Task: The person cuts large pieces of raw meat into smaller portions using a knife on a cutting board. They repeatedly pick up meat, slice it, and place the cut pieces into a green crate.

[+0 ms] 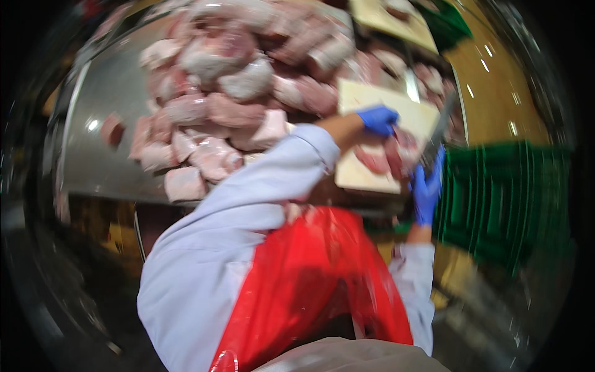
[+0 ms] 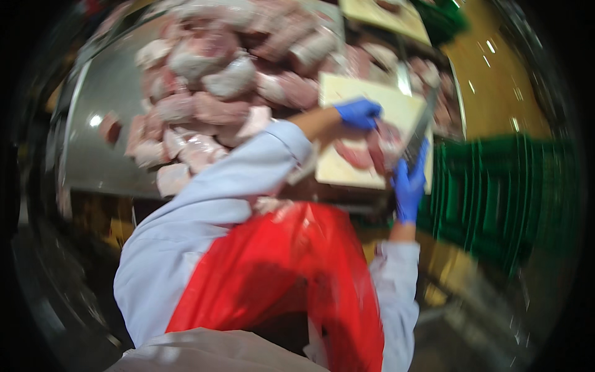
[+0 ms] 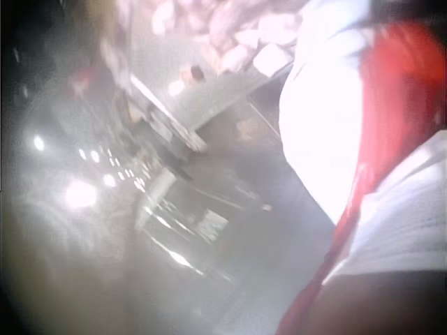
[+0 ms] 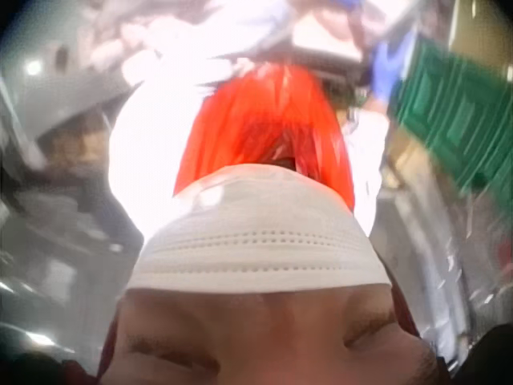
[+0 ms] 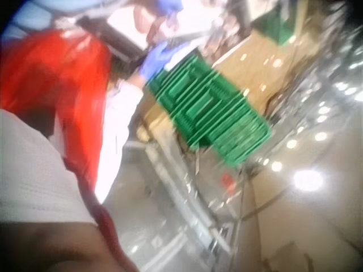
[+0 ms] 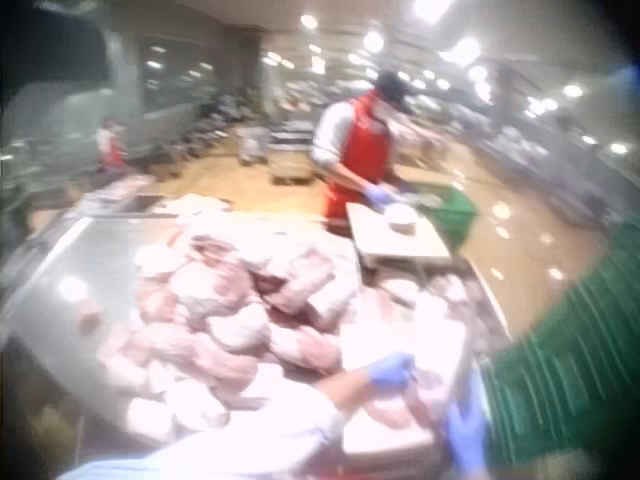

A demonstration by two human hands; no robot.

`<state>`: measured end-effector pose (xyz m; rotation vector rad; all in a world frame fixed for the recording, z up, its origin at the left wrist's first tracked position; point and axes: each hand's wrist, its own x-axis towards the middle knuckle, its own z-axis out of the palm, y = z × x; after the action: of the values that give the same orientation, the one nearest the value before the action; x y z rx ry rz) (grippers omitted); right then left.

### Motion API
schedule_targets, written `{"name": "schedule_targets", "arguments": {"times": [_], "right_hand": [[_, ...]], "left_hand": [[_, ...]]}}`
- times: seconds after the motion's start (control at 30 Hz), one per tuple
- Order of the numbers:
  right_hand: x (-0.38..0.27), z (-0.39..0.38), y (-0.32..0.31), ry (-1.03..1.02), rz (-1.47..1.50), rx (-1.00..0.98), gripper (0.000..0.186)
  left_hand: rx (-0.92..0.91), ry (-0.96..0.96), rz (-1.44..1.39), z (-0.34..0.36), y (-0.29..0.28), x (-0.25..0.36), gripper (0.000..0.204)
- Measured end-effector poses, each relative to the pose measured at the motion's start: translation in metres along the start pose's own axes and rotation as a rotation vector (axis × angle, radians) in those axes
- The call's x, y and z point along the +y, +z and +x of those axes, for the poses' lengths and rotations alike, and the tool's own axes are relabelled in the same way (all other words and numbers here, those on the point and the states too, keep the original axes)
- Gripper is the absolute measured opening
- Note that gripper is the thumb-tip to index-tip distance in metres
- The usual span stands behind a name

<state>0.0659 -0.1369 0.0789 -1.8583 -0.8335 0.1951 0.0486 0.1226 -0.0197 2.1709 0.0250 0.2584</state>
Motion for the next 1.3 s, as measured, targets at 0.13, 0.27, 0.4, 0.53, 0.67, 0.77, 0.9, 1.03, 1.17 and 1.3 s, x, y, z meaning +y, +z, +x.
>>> {"name": "schedule_targets", "arguments": {"times": [0.13, 0.27, 0.4, 0.53, 0.67, 0.77, 0.9, 1.03, 1.17, 1.3], "right_hand": [[-0.018, 0.012, 0.019, 0.174, -0.087, -0.02, 0.073], [-0.066, 0.041, 0.049, 0.309, -0.321, -0.017, 0.075], [-0.075, 0.073, 0.073, 0.375, -0.661, -0.121, 0.068], [-0.087, 0.071, 0.083, 0.353, -0.919, -0.405, 0.07], [-0.087, -0.003, 0.062, 0.201, -1.034, -0.452, 0.068], [-0.127, -0.049, 0.046, 0.274, -1.009, -0.606, 0.071], [-0.167, -0.09, 0.012, 0.333, -0.854, -0.619, 0.07], [-0.188, -0.074, -0.002, 0.527, -0.531, -0.373, 0.069], [-0.13, -0.027, 0.014, 0.314, -0.638, -0.143, 0.069], [-0.07, 0.022, 0.061, 0.087, -0.849, -0.103, 0.072]], "left_hand": [[0.002, 0.182, -0.097, -0.006, -0.021, -0.012, 0.011], [-0.003, 0.157, -0.109, -0.013, -0.027, -0.003, 0.012], [0.077, 0.291, -0.072, -0.017, -0.029, 0.006, 0.011], [0.129, 0.354, 0.009, -0.023, -0.031, 0.009, 0.011], [0.174, 0.412, 0.025, -0.019, -0.024, 0.006, 0.011], [0.262, 0.384, 0.041, -0.02, -0.025, -0.004, 0.012], [0.299, 0.214, 0.06, -0.023, -0.044, -0.017, 0.016], [0.248, 0.32, 0.052, -0.046, -0.041, -0.005, 0.036], [0.086, 0.238, 0.184, -0.05, -0.017, 0.013, 0.026], [0.142, 0.206, 0.14, -0.048, -0.014, 0.012, 0.014]]}}
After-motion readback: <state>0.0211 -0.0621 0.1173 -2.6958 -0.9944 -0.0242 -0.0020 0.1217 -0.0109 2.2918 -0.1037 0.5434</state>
